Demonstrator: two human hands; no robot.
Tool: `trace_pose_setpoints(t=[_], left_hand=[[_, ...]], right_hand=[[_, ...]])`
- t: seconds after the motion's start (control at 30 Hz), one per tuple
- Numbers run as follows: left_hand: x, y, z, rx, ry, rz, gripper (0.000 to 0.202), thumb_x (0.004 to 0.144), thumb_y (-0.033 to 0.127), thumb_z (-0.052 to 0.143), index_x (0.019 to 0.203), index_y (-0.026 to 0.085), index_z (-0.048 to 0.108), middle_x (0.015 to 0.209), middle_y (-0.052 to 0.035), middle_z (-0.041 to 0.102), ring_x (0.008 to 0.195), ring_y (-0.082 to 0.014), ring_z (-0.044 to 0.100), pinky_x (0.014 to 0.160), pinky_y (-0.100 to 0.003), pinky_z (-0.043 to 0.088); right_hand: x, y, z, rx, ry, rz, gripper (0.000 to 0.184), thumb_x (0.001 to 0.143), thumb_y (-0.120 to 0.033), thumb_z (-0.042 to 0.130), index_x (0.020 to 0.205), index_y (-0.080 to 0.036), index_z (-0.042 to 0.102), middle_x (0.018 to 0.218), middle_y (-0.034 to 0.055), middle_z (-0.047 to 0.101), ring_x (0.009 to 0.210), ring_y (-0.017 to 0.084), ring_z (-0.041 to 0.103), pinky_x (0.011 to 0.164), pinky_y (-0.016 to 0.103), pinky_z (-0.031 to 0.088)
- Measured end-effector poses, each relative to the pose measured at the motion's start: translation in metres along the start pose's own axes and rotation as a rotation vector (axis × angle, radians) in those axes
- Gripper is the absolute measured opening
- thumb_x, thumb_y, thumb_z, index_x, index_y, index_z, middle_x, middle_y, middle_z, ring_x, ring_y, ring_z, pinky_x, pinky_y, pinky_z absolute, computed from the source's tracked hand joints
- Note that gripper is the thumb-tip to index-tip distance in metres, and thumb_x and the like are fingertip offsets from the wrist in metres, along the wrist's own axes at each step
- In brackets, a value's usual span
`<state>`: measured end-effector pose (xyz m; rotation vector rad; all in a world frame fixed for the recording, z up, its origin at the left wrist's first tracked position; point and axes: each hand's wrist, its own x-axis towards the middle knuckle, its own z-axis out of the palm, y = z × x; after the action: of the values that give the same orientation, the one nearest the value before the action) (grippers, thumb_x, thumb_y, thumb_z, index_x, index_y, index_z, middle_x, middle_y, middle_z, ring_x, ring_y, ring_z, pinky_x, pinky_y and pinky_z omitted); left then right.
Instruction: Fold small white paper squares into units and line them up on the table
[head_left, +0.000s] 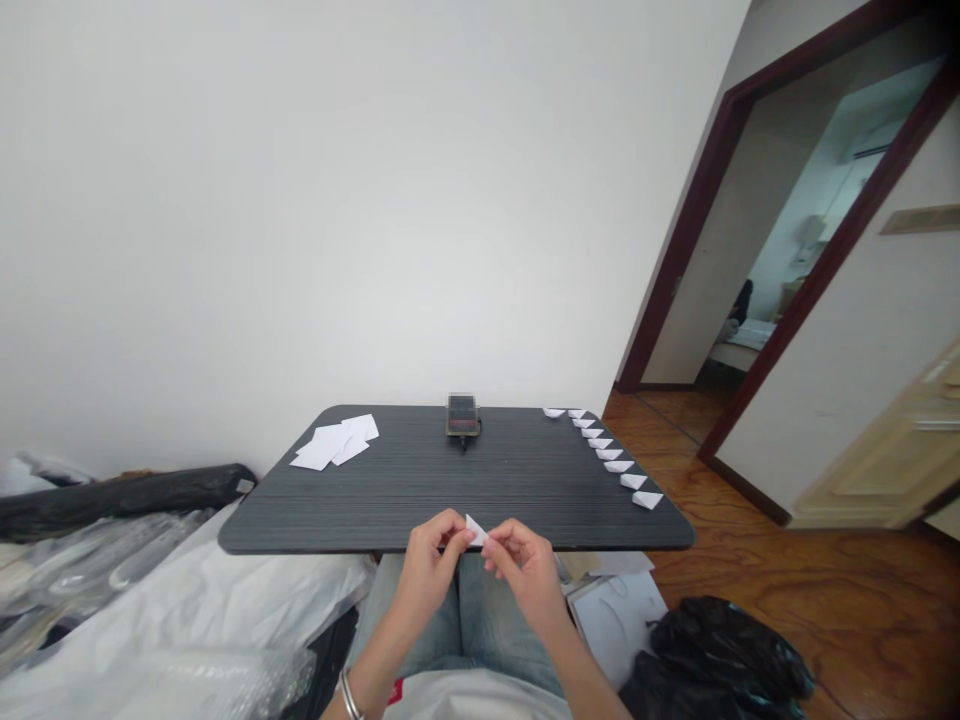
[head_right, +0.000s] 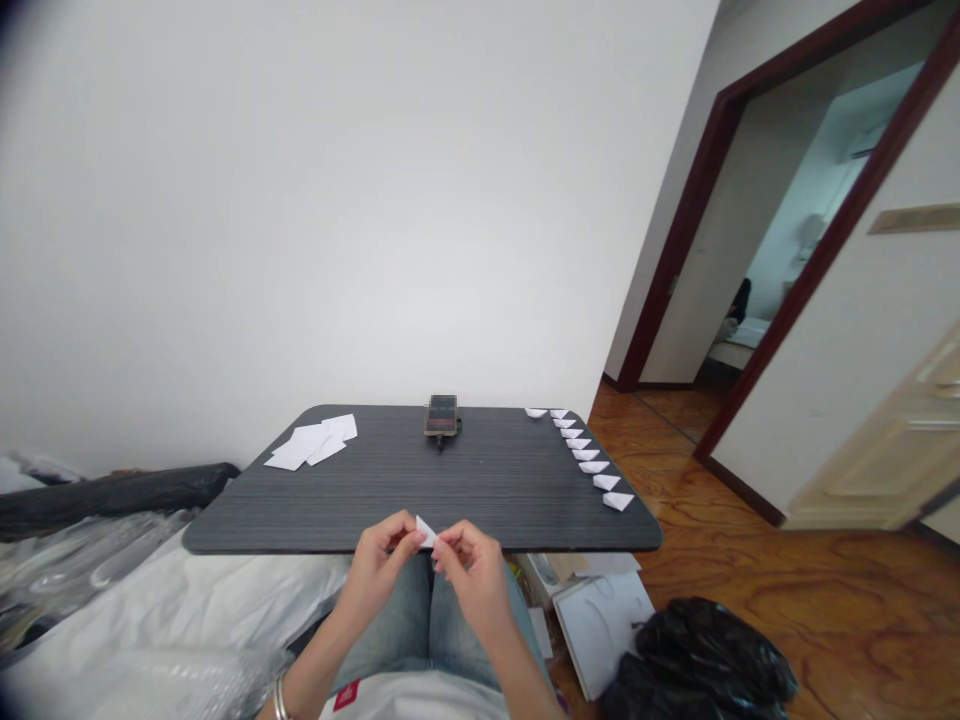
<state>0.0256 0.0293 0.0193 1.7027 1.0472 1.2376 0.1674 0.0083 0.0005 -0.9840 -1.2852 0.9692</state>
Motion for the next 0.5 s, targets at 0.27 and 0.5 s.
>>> trace_pose_setpoints(t=[0.27,0.5], left_hand=[[0.0001,0.0056,0.0033,-0.155,0.065,-0.017,0.021,0.078,0.032,0.058,0.065,0.016,0.056,0.062,0.0004,0.051,0.060,-0.0136,0.047,0.056,-0.021,0.036],[0.0000,0.0095,0.0009,-0.218,0.069,0.008,0.027,0.076,0.035,0.059,0.059,0.016,0.052,0.058,0.0023,0.046,0.057,-0.0121,0.043,0.055,-0.021,0.035]], right_hand=[[-0.0018,-0.0023,0.0016,-0.031,-0.006,-0.008,0.021,0.078,-0.034,0.060,0.066,-0.017,0.060,0.055,-0.0002,0.061,0.049,0.013,0.057,0.048,0.022,0.043],[-0.0015,0.0016,0.0049,0.051,-0.071,0.047,0.024,0.076,-0.039,0.062,0.067,-0.017,0.061,0.058,0.0018,0.065,0.051,0.013,0.059,0.043,0.020,0.043]])
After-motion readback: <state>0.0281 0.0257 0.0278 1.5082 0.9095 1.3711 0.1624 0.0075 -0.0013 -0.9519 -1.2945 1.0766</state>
